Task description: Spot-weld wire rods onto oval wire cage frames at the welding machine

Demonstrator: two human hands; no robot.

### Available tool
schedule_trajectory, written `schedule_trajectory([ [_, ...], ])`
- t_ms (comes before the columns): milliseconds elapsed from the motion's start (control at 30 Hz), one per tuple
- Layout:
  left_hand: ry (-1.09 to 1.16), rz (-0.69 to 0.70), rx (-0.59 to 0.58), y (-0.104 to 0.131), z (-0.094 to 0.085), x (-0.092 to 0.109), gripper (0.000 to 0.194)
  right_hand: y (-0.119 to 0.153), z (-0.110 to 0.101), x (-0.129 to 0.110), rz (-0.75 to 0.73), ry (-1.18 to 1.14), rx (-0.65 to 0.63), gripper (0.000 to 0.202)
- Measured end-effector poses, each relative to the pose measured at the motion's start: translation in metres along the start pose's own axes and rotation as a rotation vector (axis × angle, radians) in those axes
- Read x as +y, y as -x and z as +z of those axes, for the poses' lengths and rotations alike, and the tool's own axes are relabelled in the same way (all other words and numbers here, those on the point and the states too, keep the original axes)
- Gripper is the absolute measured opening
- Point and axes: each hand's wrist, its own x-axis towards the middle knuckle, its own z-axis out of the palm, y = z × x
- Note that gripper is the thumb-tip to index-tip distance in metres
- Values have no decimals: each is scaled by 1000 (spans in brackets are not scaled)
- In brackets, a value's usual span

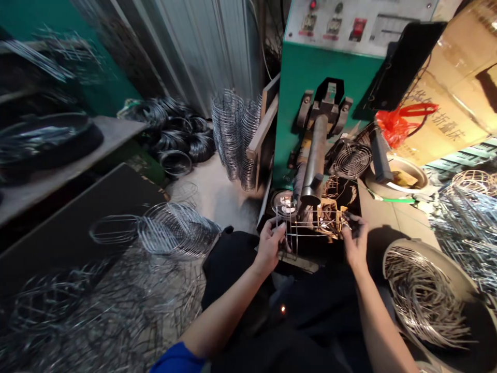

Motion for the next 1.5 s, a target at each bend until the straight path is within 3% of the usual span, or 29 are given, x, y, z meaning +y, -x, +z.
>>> schedule_trajectory([
  [100,107,-225,21,54,-17,-20,42,36,-26,19,207,83,-70,45],
  [200,-83,-454,-58,106,-60,-29,43,63,-44,27,416,140,-255,46],
  [267,-399,-497,-137,117,-89,-19,44,71,-43,24,383,238,-422,43],
  [333,-695,-364,-145,103,-104,-4,41,70,-29,17,273,416,-590,39],
  [400,-843,-150,-174,74,-101,4,38,65,-8,8,219,625,-704,36],
  [467,-1076,165,-220,43,-89,2,36,62,12,-1,216,788,-761,36],
  [500,-1174,310,-220,30,-83,-3,32,63,19,-5,205,821,-772,36],
  [567,-1272,473,-212,12,-74,-13,24,67,25,-11,171,763,-743,35],
  [767,-1414,585,-253,1,-78,-30,31,89,15,-8,85,360,-426,40],
  [933,-1544,624,-314,-7,-71,-23,29,80,16,-16,159,275,-448,46],
  [1167,-1594,732,-337,-28,-45,8,27,45,24,-40,-123,429,-350,39],
  [1500,-1664,786,-321,-35,-35,26,21,26,38,-44,-168,424,-308,33],
])
